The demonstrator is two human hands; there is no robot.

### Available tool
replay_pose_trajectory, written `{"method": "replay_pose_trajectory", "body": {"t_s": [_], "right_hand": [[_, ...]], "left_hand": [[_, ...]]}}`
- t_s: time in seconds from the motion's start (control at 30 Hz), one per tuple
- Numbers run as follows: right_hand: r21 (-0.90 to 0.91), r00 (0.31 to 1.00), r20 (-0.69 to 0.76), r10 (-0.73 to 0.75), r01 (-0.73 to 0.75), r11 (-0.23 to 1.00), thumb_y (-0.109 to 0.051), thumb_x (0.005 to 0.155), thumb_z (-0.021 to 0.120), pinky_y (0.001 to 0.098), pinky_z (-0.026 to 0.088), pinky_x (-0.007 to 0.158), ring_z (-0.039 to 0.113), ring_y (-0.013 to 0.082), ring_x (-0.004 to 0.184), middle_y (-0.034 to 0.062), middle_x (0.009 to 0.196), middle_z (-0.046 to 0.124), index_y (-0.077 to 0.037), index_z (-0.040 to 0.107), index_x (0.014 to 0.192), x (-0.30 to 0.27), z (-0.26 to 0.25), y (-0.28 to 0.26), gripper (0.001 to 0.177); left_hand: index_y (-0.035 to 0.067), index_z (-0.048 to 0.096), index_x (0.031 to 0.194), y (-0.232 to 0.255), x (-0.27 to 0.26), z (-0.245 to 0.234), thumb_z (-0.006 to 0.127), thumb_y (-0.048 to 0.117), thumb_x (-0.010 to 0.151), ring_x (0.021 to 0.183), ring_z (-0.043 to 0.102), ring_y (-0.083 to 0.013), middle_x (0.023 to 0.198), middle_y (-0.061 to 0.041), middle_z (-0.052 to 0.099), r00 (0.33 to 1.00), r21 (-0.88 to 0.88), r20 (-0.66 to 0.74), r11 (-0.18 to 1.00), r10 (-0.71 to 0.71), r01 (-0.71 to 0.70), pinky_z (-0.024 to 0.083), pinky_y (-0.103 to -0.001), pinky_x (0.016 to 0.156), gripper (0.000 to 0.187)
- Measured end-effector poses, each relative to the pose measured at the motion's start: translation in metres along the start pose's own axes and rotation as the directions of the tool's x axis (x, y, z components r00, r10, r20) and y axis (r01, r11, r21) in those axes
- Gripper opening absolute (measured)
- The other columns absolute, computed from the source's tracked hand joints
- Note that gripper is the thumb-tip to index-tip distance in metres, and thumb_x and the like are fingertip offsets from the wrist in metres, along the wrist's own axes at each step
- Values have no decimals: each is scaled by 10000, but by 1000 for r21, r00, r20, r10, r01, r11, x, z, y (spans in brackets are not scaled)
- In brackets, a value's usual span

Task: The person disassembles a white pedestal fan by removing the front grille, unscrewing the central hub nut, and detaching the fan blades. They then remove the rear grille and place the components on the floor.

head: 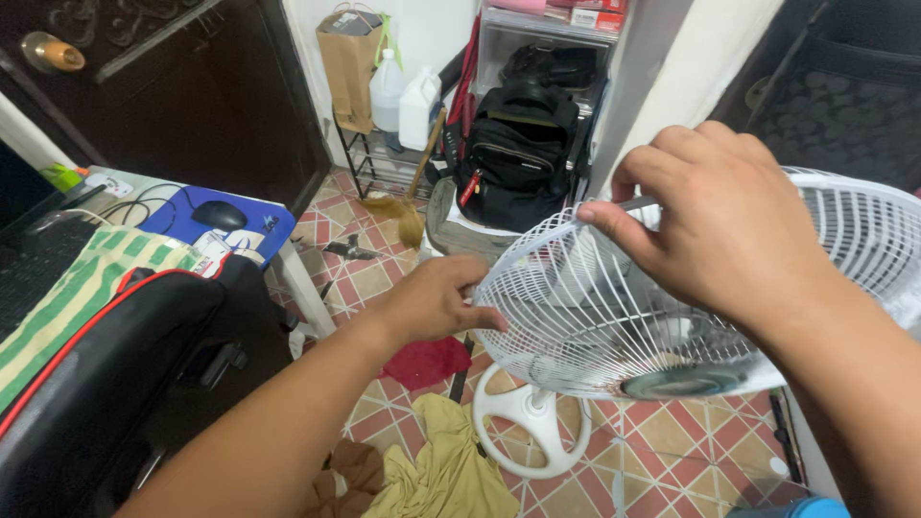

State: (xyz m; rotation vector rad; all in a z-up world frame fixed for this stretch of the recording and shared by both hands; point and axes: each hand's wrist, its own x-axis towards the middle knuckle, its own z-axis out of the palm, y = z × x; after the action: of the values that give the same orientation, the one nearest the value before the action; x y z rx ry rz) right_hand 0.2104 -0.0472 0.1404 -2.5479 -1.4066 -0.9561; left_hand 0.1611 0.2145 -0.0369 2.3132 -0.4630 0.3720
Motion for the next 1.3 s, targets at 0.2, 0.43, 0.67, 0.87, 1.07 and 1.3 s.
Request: {"method": "replay_pose_trajectory", "body": {"t_s": [0.2, 0.43, 0.67, 0.87, 1.07, 1.3], "right_hand": [[20, 999, 9, -39, 39, 999, -471, 880, 759, 453, 480, 787, 604, 324, 859, 88, 805, 613, -84, 683, 840, 1, -1, 6, 396], [47, 998, 31, -55, 53, 997, -474, 870, 759, 459, 479, 771, 607, 331, 832, 96, 807, 620, -84, 691, 843, 2, 1, 13, 397], [35, 997, 32, -71, 69, 997, -487, 867, 752, 457, 485, 764, 610, 329, 829, 95, 805, 624, -79, 685, 834, 2, 2, 16, 414], [6, 998, 32, -61, 61, 998, -495, 879, 741, 455, 483, 767, 617, 322, 844, 82, 807, 635, -96, 684, 824, 2, 1, 9, 406], [-9, 999, 11, -42, 42, 999, -470, 869, 768, 460, 485, 768, 610, 324, 843, 82, 799, 630, -92, 700, 821, -1, -3, 5, 387], [107, 984, -176, -20, 39, 993, -259, 1033, 702, 428, 506, 813, 653, 302, 879, 119, 919, 664, -49, 708, 1016, -34, 0, 51, 211]], "left_hand": [[40, 662, 808, -18, -4, 17, 923, 396, 714, 654, 396, -84, 718, 20, 452, 992, -321, 22, 939, -123, 123, 345, -281, 557, 451], [59, 546, 718, -24, 1, 21, 952, 347, 707, 678, 388, -56, 719, 78, 426, 986, -436, 113, 886, -123, 160, 353, -271, 570, 498], [55, 543, 721, -21, 4, 20, 949, 296, 729, 666, 386, -47, 696, 93, 427, 972, -502, 169, 834, -166, 230, 364, -261, 562, 472], [57, 487, 662, -16, 3, 8, 956, 299, 747, 635, 390, -35, 646, 77, 448, 986, -365, 91, 916, -142, 166, 354, -257, 528, 535], [100, 577, 688, -3, 1, -5, 915, 312, 753, 540, 403, -25, 571, 97, 487, 945, -342, 164, 882, -283, 324, 324, -248, 462, 404], [75, 575, 879, -20, -13, 38, 868, 242, 848, 722, 552, -23, 795, 60, 597, 942, -607, -142, 778, -305, 160, 471, -203, 619, 339]]}}
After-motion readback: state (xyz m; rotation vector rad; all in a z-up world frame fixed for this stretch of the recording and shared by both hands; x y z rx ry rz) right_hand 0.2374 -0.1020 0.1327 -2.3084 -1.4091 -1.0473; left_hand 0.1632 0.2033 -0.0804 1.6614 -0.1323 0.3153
